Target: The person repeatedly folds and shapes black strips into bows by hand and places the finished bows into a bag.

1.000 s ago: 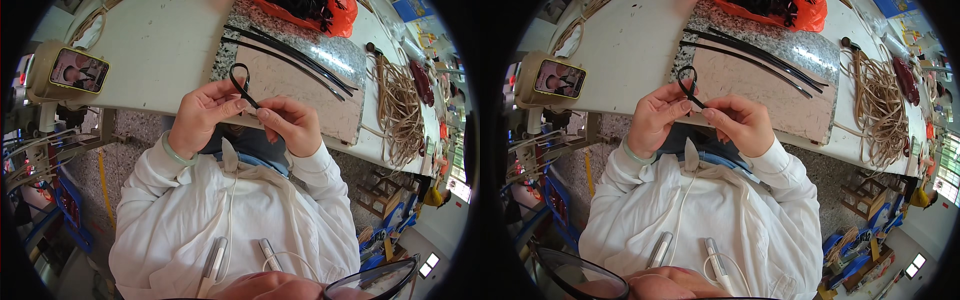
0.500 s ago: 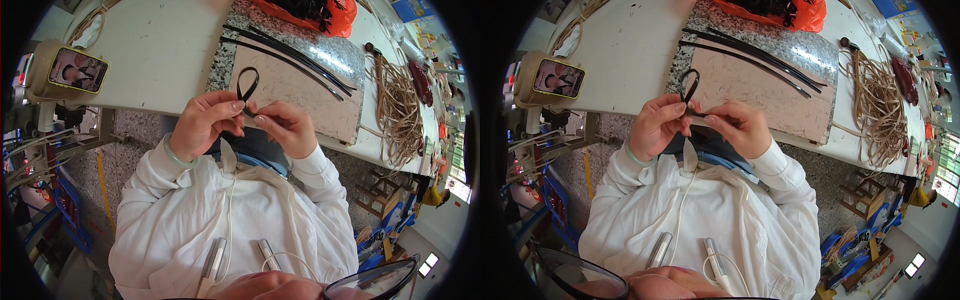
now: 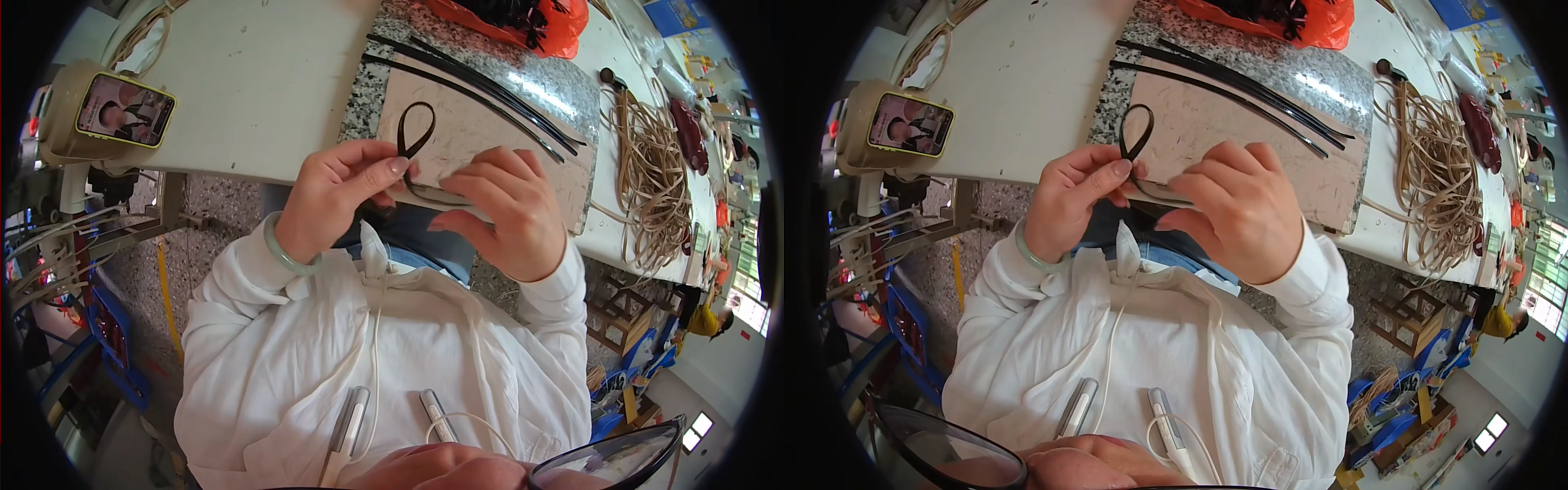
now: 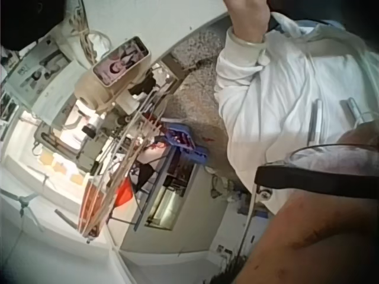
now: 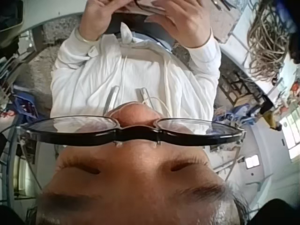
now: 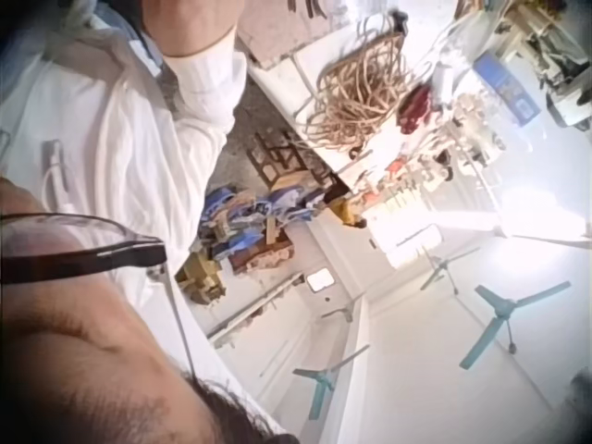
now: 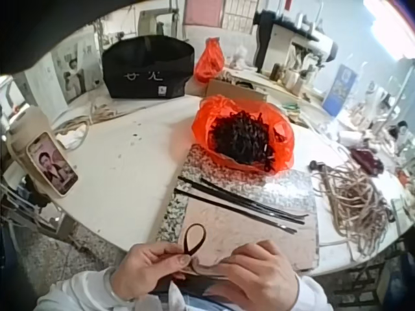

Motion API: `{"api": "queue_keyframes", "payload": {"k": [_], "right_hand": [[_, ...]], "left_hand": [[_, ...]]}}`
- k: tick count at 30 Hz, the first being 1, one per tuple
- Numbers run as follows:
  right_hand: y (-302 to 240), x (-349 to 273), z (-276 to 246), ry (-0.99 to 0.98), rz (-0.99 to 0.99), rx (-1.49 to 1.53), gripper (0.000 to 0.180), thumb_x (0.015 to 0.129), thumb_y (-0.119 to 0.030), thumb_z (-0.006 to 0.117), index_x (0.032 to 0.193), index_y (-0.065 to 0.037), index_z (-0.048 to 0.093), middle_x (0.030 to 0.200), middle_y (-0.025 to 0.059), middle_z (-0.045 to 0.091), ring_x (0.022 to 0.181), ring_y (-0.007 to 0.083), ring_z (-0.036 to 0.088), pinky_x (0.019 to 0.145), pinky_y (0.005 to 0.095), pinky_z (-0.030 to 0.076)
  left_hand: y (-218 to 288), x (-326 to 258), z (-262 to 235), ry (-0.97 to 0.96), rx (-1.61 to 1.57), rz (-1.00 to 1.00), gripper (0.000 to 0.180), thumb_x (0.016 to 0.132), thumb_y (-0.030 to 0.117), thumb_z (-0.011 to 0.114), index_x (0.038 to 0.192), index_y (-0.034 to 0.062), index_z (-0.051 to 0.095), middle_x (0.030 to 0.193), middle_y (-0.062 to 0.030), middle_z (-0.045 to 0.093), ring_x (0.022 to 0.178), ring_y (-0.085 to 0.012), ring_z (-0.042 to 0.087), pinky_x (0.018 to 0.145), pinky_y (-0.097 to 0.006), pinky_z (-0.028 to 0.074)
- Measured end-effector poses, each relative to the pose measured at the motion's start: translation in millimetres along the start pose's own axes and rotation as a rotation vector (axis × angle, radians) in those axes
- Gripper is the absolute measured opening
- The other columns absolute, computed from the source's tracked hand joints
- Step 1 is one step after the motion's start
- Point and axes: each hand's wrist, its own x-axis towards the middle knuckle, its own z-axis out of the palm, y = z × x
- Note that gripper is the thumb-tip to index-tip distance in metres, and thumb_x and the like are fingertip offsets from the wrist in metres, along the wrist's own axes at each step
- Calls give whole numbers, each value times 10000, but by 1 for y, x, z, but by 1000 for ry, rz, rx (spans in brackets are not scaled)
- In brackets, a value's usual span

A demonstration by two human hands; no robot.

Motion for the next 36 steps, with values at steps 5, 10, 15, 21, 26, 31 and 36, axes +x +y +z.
{"api": "queue_keyframes", "payload": {"k": [5, 10, 15, 21, 26, 31, 36], "right_hand": [[-10, -9, 52, 233, 217, 334, 228, 763, -112, 704, 931, 16, 619, 751, 92, 628, 685, 248, 630, 603, 303, 475], [-19, -14, 52, 175, 618, 871, 119, 872, -85, 584, 911, 16, 632, 627, 58, 600, 507, 103, 560, 472, 234, 432], [-10, -17, 47, 16, 743, 1067, 143, 874, -93, 584, 906, 35, 641, 712, 72, 599, 518, 103, 542, 490, 232, 428], [7, -29, 27, 63, 356, 509, 221, 727, -8, 671, 945, 25, 646, 781, 103, 589, 681, 219, 578, 592, 312, 450], [4, -5, -4, -10, -163, 145, 255, 616, -26, 695, 860, -61, 630, 777, 15, 597, 696, 204, 558, 613, 309, 392], [29, 9, 21, -135, 8, 652, 142, 654, 33, 689, 784, -11, 653, 777, 70, 628, 712, 225, 594, 649, 298, 442], [24, -11, 43, -27, 124, 654, 154, 716, 7, 669, 869, 15, 649, 774, 99, 626, 697, 246, 608, 629, 305, 478]], "left_hand": [[-16, 1, 10, 14, -160, 64, 196, 875, 140, 609, 1013, 2, 626, 863, -9, 631, 750, -65, 559, 667, -202, 452], [-17, 0, 9, 4, -275, 36, 191, 865, 143, 624, 1007, 15, 635, 847, 2, 621, 735, -61, 549, 649, -202, 443], [-20, -4, 10, -27, -351, -48, 203, 883, 157, 598, 1025, 13, 614, 830, -2, 617, 703, -60, 547, 620, -200, 458], [-3, -7, -2, -209, -221, -283, 192, 889, 158, 580, 1001, 5, 608, 819, -19, 619, 713, -70, 582, 581, -209, 493], [-4, -4, -4, -321, 153, -360, 158, 881, 106, 565, 945, -31, 610, 807, -63, 628, 654, -90, 592, 613, -222, 521], [2, -6, -7, -509, 81, -408, 176, 846, 91, 596, 947, -52, 617, 795, -62, 634, 660, -107, 617, 630, -223, 511], [-14, -12, -9, -59, 113, 17, 195, 870, 65, 589, 1019, -59, 613, 840, -67, 651, 691, -91, 608, 647, -212, 505]]}}
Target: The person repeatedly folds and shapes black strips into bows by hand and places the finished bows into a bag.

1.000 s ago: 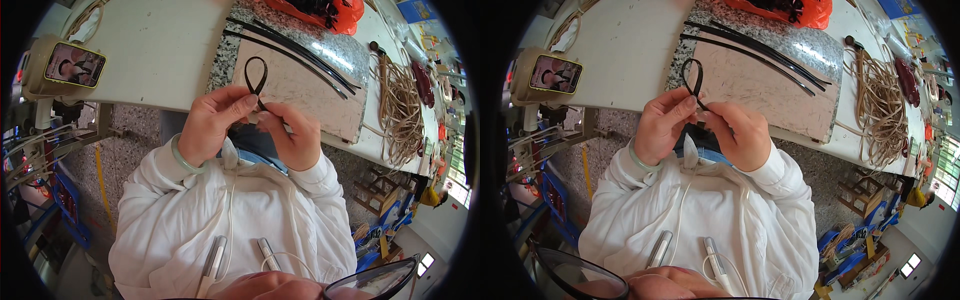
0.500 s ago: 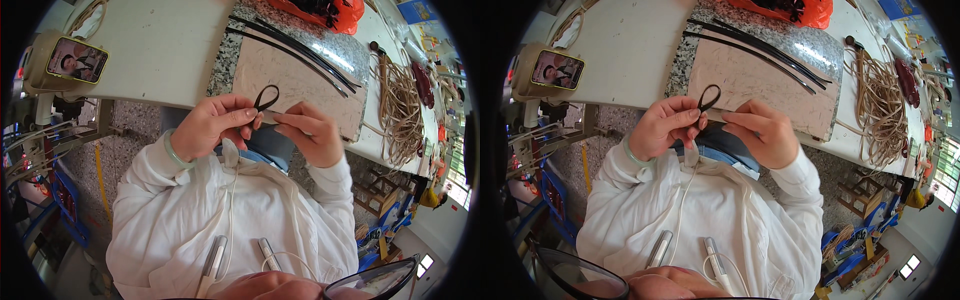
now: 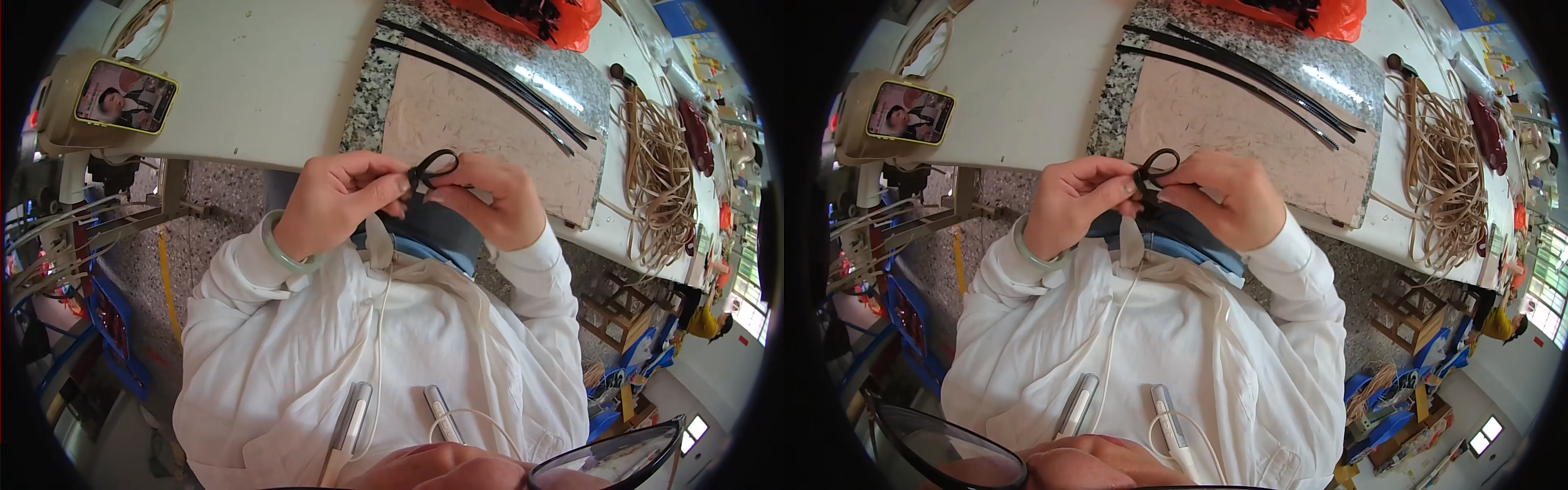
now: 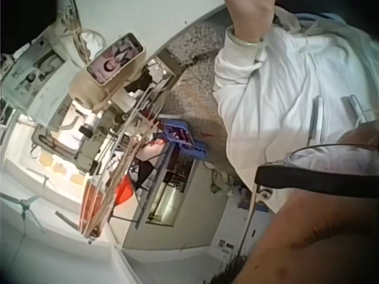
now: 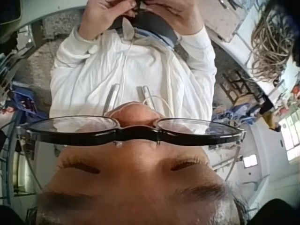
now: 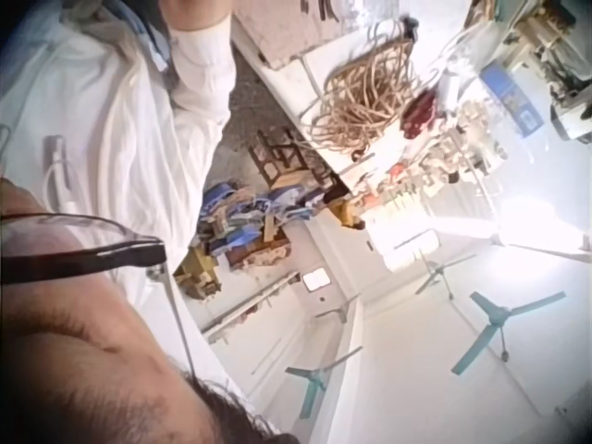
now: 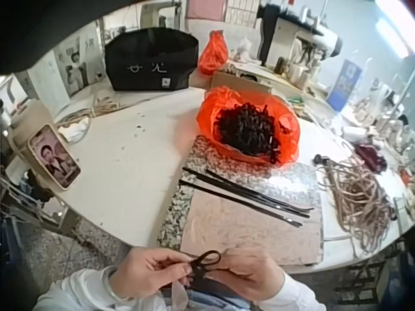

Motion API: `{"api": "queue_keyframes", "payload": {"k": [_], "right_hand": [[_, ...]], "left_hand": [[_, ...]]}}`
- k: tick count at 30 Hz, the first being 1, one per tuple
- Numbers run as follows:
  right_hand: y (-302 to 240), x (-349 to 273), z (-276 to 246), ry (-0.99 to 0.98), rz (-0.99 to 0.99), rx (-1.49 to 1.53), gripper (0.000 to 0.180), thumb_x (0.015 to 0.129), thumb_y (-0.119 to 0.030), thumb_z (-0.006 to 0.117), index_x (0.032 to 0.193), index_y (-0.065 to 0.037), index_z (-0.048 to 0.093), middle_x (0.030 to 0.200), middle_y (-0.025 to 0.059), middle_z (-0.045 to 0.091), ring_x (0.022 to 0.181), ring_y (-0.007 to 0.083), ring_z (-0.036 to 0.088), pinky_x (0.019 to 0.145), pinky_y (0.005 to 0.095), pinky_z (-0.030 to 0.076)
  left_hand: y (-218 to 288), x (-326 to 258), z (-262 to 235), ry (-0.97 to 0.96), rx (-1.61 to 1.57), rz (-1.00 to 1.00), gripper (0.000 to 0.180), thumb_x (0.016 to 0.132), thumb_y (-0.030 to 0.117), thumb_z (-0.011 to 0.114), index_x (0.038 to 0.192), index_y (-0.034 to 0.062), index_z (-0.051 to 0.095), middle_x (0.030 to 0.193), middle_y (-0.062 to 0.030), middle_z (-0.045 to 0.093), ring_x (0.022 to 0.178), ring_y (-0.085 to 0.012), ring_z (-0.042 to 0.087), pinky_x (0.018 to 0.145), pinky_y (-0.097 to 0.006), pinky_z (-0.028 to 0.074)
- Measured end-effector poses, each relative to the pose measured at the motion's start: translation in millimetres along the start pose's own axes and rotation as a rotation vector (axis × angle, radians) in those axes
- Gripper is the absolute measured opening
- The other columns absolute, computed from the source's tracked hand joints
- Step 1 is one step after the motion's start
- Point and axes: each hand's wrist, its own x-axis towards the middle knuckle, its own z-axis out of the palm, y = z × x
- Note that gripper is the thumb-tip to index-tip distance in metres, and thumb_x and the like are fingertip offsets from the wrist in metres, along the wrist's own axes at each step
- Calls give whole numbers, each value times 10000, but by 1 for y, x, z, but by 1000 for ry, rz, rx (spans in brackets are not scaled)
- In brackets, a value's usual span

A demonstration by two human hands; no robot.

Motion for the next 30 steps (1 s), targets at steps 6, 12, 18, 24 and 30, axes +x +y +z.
{"api": "queue_keyframes", "payload": {"k": [6, 12, 18, 24, 30], "right_hand": [[-2, -7, 16, 126, 125, 232, 131, 813, -18, 629, 930, 39, 612, 794, 101, 633, 710, 186, 639, 620, 280, 490], [-9, -13, 14, 220, 519, 672, 124, 865, -14, 577, 963, 55, 610, 904, 97, 652, 791, 145, 637, 653, 252, 496], [-1, -18, 15, 119, 333, 609, 135, 837, -21, 620, 954, 43, 634, 886, 77, 656, 794, 155, 627, 687, 255, 491], [4, -11, 18, 120, 85, 201, 132, 809, -51, 663, 925, 11, 651, 838, 72, 653, 761, 112, 612, 662, 236, 484], [-5, -7, 27, 224, 406, 578, 128, 830, -76, 653, 874, 41, 627, 817, 60, 645, 729, 97, 599, 650, 220, 479]], "left_hand": [[1, 2, 1, -24, 8, -22, 230, 875, 71, 577, 1062, -60, 605, 854, -64, 655, 688, -77, 600, 644, -201, 498], [-5, 8, 1, 52, -347, -157, 235, 863, 72, 561, 1049, -67, 602, 843, -80, 646, 669, -99, 620, 654, -220, 540], [-9, 10, 0, 63, -330, -175, 242, 861, 74, 561, 1050, -72, 594, 843, -91, 643, 680, -119, 632, 651, -225, 551], [-7, 4, 12, 121, -108, 3, 215, 868, 36, 568, 1054, -68, 594, 872, -92, 643, 721, -109, 624, 661, -209, 536], [-17, -4, 20, 167, -70, 240, 204, 872, 8, 560, 1058, -73, 580, 906, -92, 638, 787, -116, 626, 702, -222, 535]]}}
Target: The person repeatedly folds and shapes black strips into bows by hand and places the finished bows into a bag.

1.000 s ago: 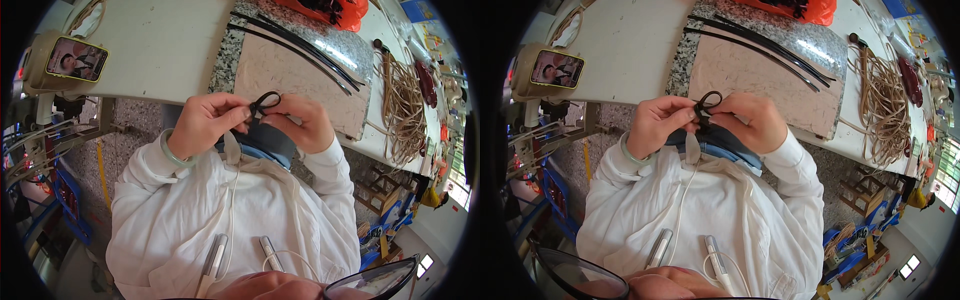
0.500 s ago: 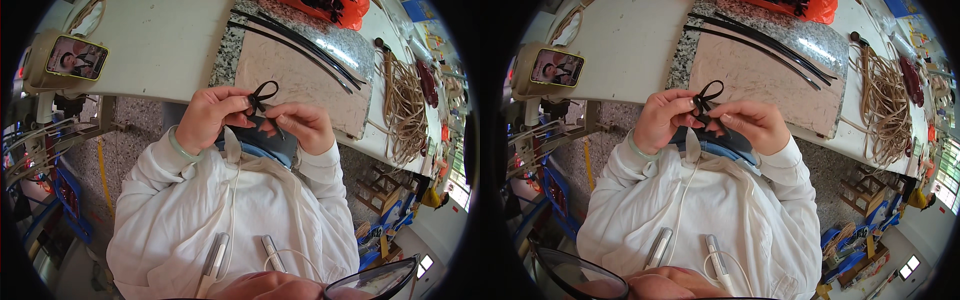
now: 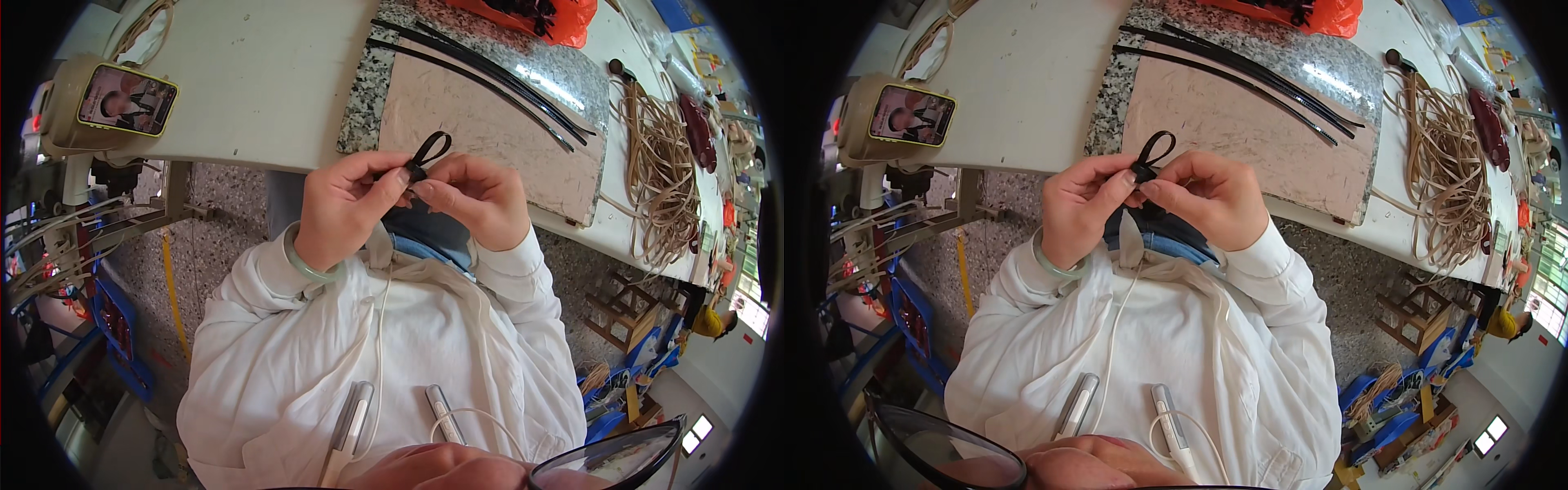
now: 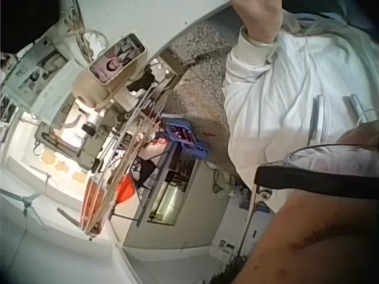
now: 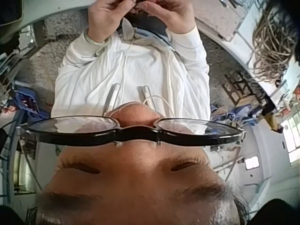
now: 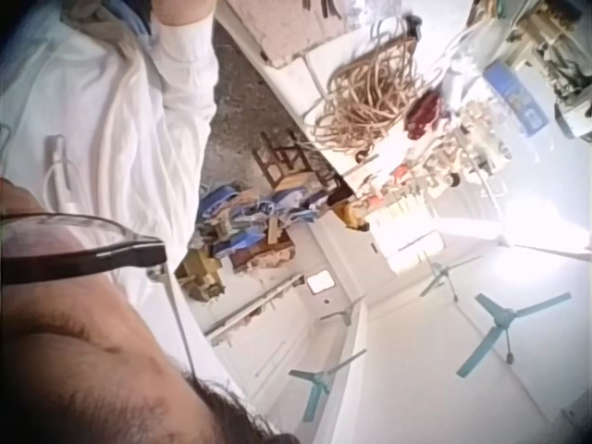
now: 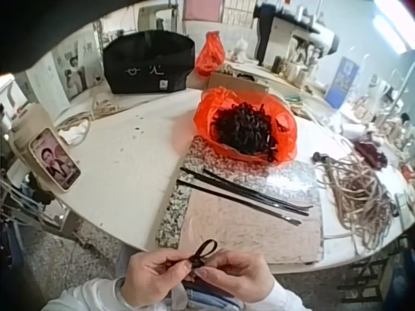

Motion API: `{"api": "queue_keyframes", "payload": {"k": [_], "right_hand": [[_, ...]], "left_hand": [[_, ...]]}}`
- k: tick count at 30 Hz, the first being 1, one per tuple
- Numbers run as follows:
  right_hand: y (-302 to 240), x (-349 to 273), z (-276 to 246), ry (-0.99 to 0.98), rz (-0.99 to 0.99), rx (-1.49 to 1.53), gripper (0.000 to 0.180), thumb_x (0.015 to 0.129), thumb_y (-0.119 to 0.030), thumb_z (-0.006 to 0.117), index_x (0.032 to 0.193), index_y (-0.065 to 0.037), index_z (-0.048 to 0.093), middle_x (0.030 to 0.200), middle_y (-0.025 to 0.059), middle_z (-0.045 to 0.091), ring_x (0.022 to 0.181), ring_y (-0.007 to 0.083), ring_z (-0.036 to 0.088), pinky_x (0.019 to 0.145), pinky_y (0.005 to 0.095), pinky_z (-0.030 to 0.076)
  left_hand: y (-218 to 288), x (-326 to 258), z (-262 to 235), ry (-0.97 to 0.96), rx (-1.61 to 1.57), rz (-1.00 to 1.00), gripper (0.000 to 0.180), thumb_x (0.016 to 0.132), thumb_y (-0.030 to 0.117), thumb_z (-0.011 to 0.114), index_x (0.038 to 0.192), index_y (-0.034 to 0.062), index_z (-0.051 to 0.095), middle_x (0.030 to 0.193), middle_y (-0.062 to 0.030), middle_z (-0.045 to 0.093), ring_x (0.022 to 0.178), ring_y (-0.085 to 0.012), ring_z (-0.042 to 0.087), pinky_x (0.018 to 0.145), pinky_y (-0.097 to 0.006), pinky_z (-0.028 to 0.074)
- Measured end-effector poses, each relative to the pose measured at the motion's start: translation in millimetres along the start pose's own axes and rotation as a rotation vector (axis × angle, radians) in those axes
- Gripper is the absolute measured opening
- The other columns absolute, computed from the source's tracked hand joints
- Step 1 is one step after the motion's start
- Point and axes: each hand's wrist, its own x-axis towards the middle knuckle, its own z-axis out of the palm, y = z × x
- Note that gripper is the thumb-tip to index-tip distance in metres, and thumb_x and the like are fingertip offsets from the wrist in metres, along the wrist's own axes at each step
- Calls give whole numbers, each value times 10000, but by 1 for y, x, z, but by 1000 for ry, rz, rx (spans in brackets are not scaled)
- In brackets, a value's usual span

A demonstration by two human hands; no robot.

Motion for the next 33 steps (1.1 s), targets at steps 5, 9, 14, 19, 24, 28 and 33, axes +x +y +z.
{"api": "queue_keyframes", "payload": {"k": [5, 9, 14, 19, 24, 28, 33], "right_hand": [[1, -2, 15, 90, -53, 125, 119, 864, -65, 604, 890, 50, 585, 815, 67, 639, 759, 103, 601, 663, 214, 476], [3, -3, 27, 142, -86, 196, 107, 867, -55, 595, 876, 48, 568, 809, 71, 639, 764, 104, 602, 659, 216, 477], [20, -4, 34, 298, -289, 39, 130, 847, -52, 627, 892, 37, 544, 749, 60, 626, 694, 106, 604, 612, 214, 478], [12, 5, 26, 401, -371, -129, 253, 825, -87, 664, 1023, 17, 546, 684, 67, 628, 549, 71, 561, 476, 193, 424], [-21, 5, 0, 20, 93, -211, 203, 814, -93, 654, 991, 4, 646, 668, 82, 644, 546, 72, 572, 468, 217, 433], [-6, 17, 6, 67, -612, -549, 167, 731, -4, 654, 897, -7, 673, 637, 103, 613, 526, 178, 552, 488, 248, 432], [-15, 13, 7, 132, -633, -592, 149, 769, -31, 647, 915, -19, 671, 733, 84, 599, 665, 167, 574, 554, 227, 463]], "left_hand": [[-6, 0, 5, 43, -20, 97, 181, 874, -2, 552, 1041, -69, 570, 920, -101, 637, 800, -120, 627, 713, -233, 536], [-14, 0, 6, 69, -21, 146, 157, 864, -5, 568, 1010, -60, 573, 917, -96, 642, 792, -109, 626, 707, -225, 527], [-16, 0, 5, 65, 111, 180, 166, 851, 0, 587, 1007, -56, 578, 891, -76, 647, 772, -86, 617, 692, -209, 510], [-16, -3, 5, 11, 33, 136, 176, 827, -27, 588, 1001, -51, 592, 873, -62, 646, 765, -77, 610, 680, -203, 499], [-7, -1, -6, -158, 425, 197, 152, 808, -33, 579, 952, -57, 623, 846, -62, 639, 740, -87, 615, 654, -191, 496], [1, 6, -11, -238, 168, -93, 137, 836, -7, 559, 940, -60, 630, 871, -61, 634, 715, -96, 606, 602, -196, 493], [17, 14, -14, -152, -374, -487, 141, 863, 45, 582, 949, -51, 639, 850, -43, 593, 668, -96, 571, 567, -209, 477]]}}
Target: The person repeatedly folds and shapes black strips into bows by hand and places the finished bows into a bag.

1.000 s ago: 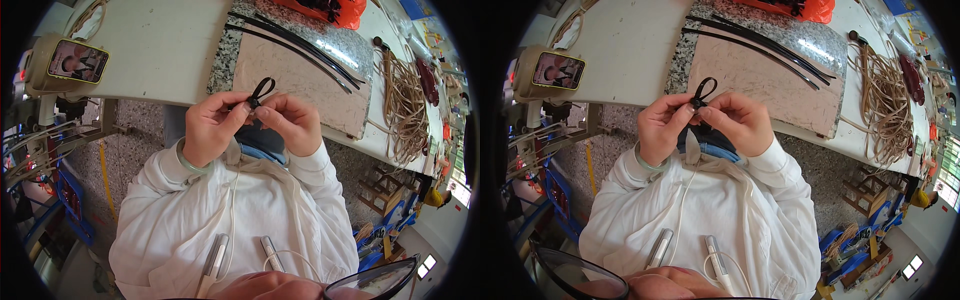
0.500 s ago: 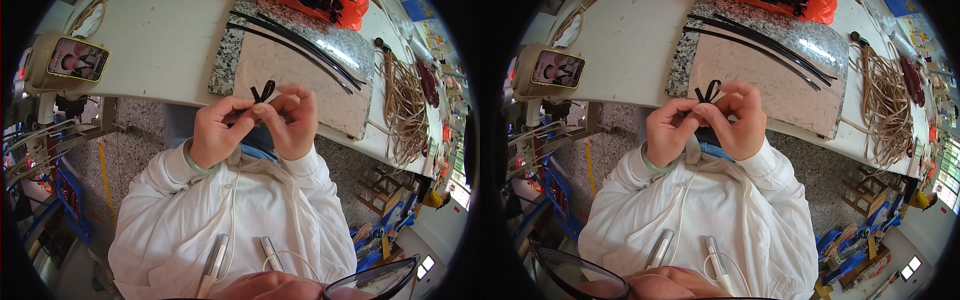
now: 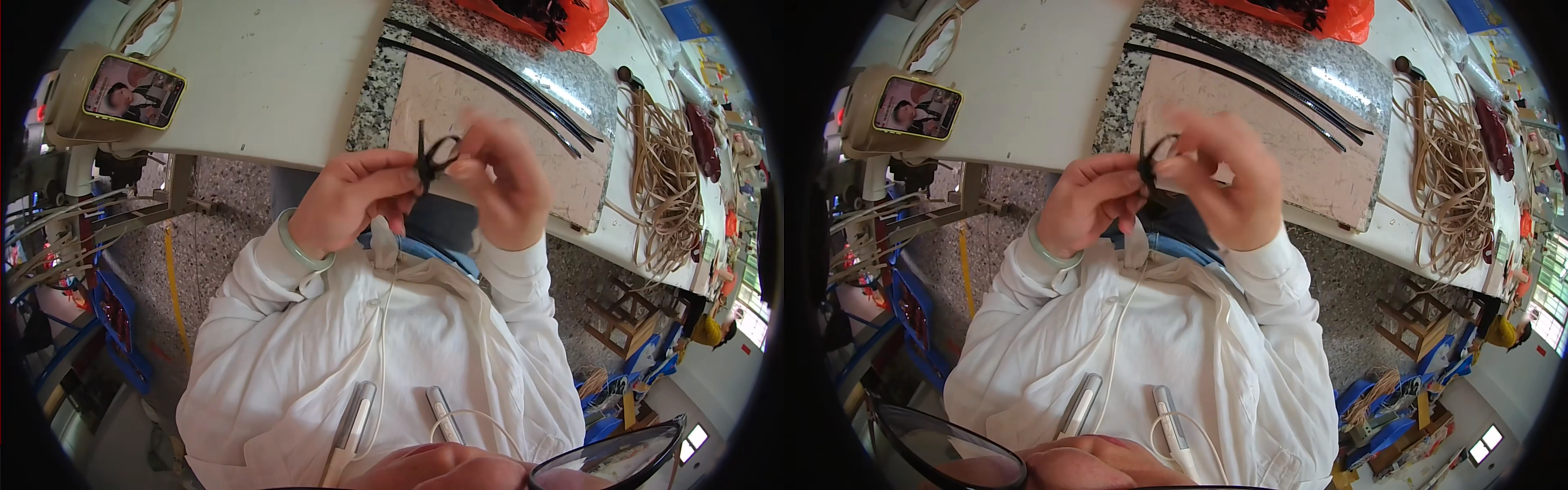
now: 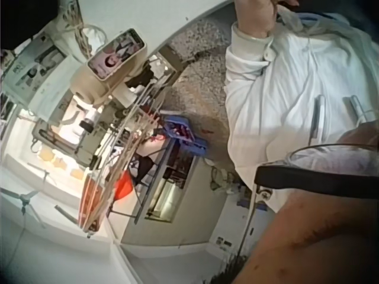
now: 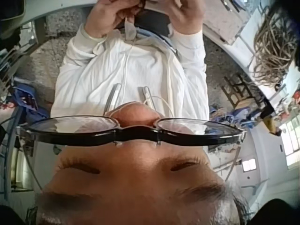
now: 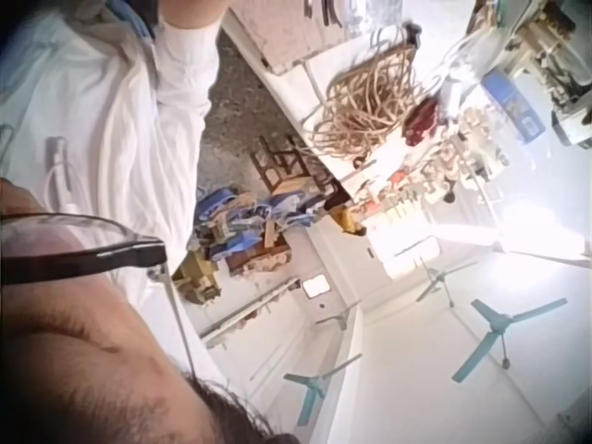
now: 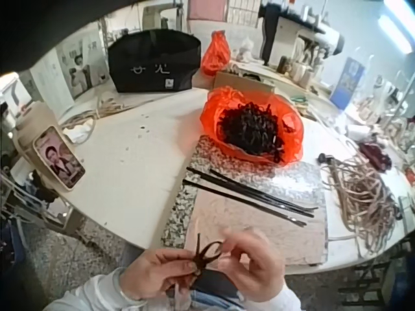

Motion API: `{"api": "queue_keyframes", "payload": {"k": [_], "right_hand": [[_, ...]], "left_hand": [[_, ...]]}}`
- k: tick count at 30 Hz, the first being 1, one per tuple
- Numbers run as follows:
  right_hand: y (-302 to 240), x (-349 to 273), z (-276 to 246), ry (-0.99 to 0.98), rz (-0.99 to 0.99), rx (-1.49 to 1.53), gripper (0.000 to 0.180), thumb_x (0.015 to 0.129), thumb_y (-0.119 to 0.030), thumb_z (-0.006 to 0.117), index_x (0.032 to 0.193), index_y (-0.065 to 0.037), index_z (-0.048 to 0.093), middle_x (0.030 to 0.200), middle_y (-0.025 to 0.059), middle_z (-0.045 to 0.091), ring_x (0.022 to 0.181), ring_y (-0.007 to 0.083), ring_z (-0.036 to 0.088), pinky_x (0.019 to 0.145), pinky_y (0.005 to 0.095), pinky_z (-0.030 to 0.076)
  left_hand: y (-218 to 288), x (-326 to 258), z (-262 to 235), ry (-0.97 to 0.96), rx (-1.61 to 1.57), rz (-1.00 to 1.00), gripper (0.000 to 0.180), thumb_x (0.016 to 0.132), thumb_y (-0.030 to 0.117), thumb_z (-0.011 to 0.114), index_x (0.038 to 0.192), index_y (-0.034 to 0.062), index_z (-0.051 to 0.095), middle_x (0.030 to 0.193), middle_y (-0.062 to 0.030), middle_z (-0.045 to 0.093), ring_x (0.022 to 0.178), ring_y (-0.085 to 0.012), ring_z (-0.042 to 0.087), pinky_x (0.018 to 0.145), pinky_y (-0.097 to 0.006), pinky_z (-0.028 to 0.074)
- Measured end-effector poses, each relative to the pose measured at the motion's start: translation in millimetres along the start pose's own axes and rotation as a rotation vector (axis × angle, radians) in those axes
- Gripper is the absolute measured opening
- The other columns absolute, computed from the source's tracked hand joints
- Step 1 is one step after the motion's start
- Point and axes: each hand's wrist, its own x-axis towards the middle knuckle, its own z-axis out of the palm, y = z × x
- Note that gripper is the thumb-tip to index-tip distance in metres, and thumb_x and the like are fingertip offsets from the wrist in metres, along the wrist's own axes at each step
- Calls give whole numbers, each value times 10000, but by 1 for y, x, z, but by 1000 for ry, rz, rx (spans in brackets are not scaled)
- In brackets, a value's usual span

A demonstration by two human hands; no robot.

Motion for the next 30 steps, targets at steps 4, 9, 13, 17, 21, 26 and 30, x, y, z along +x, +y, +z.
{"api": "queue_keyframes", "payload": {"k": [4, 9, 13, 17, 21, 26, 30], "right_hand": [[4, -11, 5, 153, 513, 447, 141, 862, -98, 612, 940, 8, 663, 880, 62, 608, 719, 74, 563, 548, 173, 462], [9, -17, 5, -37, 585, 609, 108, 845, -83, 632, 902, 5, 657, 825, 44, 613, 616, 80, 560, 524, 196, 452], [11, -17, 7, -154, 649, 771, 46, 799, -29, 658, 809, -4, 621, 753, 36, 606, 571, 99, 565, 492, 219, 444], [13, -11, 19, 53, -179, -194, 112, 725, 28, 675, 787, -6, 588, 703, 69, 567, 520, 176, 574, 450, 245, 449], [4, -5, 17, 78, -36, -38, 85, 767, 9, 656, 836, 13, 606, 724, 68, 583, 555, 152, 597, 478, 242, 465], [0, -9, 11, -12, 477, 463, 117, 845, -43, 610, 919, 45, 635, 777, 63, 609, 653, 88, 590, 524, 215, 461], [-1, -8, 4, -25, 520, 582, 99, 842, -39, 611, 875, 51, 638, 769, 56, 608, 619, 78, 562, 518, 205, 438]], "left_hand": [[-13, 4, 2, 53, 8, 270, 158, 871, 62, 577, 962, -53, 634, 866, -54, 573, 663, -103, 577, 569, -208, 491], [-3, 1, 4, 76, 219, 204, 216, 856, 132, 620, 957, -59, 632, 854, -69, 590, 670, -115, 606, 567, -212, 511], [-1, -3, 0, 84, 122, 79, 222, 865, 168, 622, 881, -53, 637, 733, -77, 640, 581, -124, 619, 514, -211, 513], [-18, 3, 12, 331, 411, 388, 218, 872, 172, 618, 853, -45, 633, 739, -77, 637, 602, -116, 623, 529, -207, 518], [-19, 10, 9, 326, 277, 460, 236, 880, 181, 608, 811, -45, 607, 730, -81, 635, 614, -126, 632, 538, -217, 525], [-11, 3, 10, 255, 180, 365, 236, 879, 186, 608, 800, -35, 585, 738, -95, 636, 618, -161, 646, 547, -239, 537], [1, -4, 10, 151, 209, 241, 213, 884, 177, 598, 781, -8, 577, 715, -94, 624, 586, -156, 633, 520, -233, 521]]}}
